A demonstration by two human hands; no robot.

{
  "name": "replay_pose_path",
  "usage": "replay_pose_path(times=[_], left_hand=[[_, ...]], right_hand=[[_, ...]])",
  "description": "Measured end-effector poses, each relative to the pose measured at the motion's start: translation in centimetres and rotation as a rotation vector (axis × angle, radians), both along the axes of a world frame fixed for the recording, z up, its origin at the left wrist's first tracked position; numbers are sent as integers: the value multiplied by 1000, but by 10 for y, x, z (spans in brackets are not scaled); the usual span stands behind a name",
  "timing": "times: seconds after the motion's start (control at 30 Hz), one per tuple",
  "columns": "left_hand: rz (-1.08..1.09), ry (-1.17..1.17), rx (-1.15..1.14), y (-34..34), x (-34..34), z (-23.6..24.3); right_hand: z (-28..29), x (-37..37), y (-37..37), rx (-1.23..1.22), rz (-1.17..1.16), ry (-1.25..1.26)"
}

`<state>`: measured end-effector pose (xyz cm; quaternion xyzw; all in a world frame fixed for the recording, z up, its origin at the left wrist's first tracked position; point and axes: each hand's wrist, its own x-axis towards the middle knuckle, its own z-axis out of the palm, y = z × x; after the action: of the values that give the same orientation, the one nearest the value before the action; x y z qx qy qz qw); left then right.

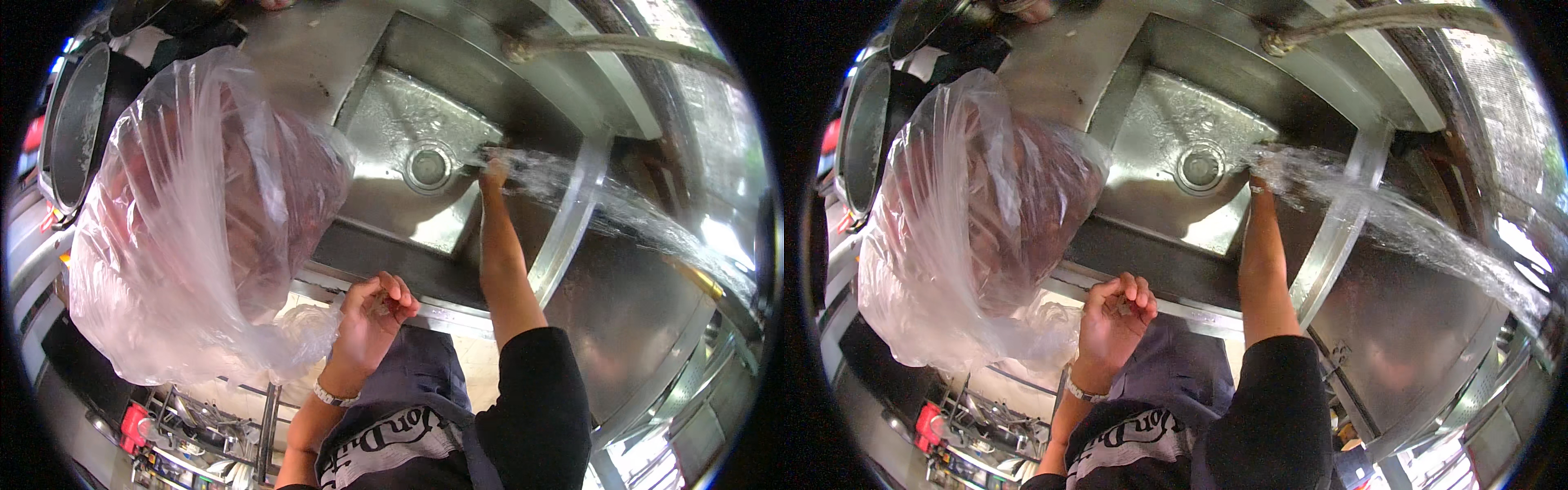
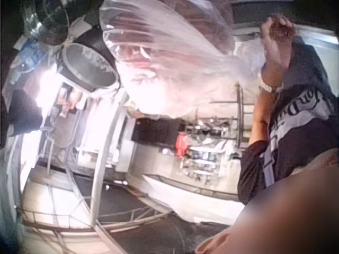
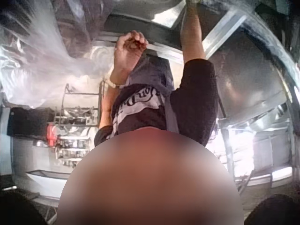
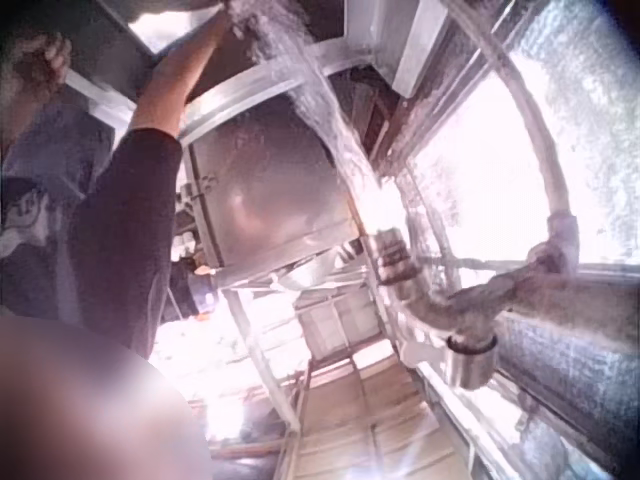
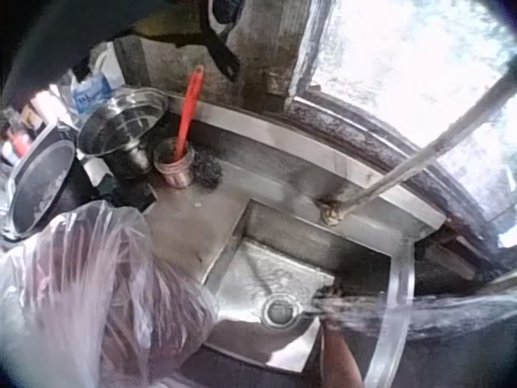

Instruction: The person carries a plastic bag of raw meat to a sink, cleans the sink with a sponge and water, and then empties the meat from the bag into the sink.

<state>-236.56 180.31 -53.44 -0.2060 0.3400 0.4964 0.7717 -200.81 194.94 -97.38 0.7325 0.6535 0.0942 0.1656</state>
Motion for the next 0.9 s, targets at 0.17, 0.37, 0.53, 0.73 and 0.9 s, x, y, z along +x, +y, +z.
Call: replay_pose_path(times=[0.17,0.37,0.53,0.73,0.9], left_hand=[[4,-3,-24,0,-2,-2],[-28,11,-41,1,2,-6],[8,32,-53,-2,0,-6],[7,9,-14,-7,-2,-8],[-3,0,-10,-9,-3,-6]], right_hand=[[-14,-48,60,240,37,311],[61,-191,87,429,387,661],[77,-235,99,79,244,1886],[125,-251,19,-412,155,1224],[155,-226,11,-780,127,1317]])
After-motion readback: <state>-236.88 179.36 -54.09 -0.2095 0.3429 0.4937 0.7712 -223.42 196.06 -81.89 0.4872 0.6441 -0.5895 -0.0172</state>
